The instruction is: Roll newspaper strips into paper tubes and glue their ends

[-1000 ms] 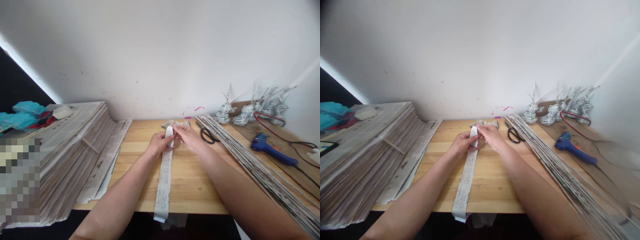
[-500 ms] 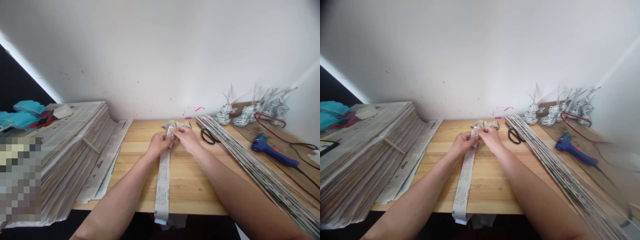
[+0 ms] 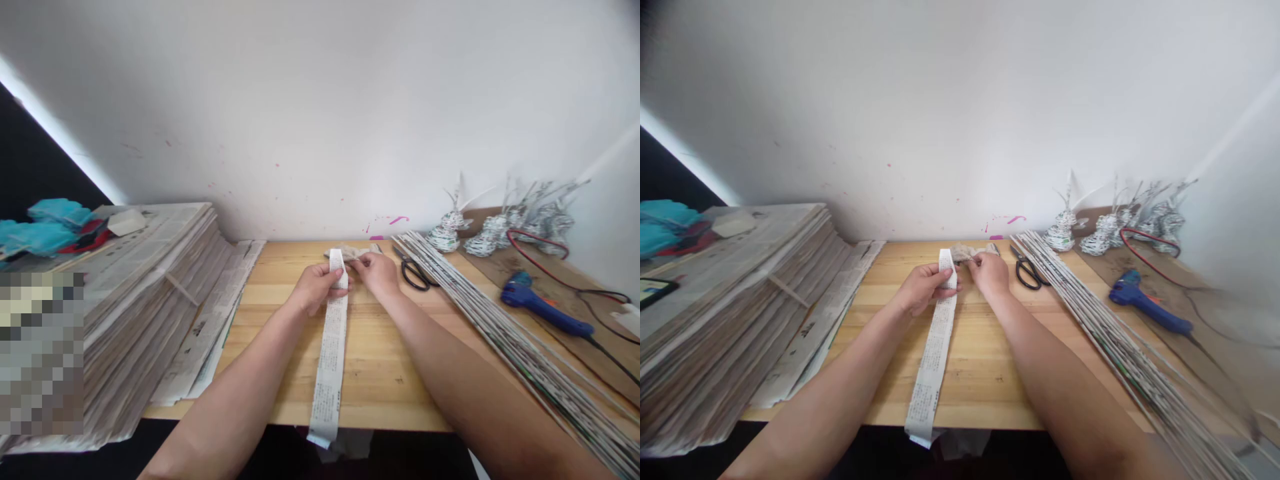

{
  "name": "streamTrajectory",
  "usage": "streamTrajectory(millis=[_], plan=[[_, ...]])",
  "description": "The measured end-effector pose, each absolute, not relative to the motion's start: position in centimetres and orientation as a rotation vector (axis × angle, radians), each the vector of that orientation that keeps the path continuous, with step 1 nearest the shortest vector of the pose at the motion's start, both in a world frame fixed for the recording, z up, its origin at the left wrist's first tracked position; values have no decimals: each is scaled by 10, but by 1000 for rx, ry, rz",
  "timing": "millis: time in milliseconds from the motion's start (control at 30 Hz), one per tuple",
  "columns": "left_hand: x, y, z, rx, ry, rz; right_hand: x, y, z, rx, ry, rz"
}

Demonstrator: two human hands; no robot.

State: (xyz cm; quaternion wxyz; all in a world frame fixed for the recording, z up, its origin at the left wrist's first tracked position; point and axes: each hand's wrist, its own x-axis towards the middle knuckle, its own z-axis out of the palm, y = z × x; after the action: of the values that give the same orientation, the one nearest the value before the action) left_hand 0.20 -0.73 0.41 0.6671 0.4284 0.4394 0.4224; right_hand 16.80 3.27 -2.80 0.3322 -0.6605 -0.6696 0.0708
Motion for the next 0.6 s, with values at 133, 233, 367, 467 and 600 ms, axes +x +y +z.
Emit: streamTrajectory(millis=[133, 233, 367, 467, 600], plan=[[3, -7, 5, 927, 1051, 954, 170, 33, -27, -1748, -1661, 176], [4, -7, 4, 936, 1087, 946, 169, 34, -30, -1695, -1723, 120], [3, -7, 1, 976, 1072, 943, 167, 32, -30, -1495, -1852, 224], [2, -5, -2, 994, 1034, 979, 166, 26, -24, -1341, -1897, 284], [2, -3, -4, 991, 1019, 1020, 171, 22, -13, -1437, -1742, 306]])
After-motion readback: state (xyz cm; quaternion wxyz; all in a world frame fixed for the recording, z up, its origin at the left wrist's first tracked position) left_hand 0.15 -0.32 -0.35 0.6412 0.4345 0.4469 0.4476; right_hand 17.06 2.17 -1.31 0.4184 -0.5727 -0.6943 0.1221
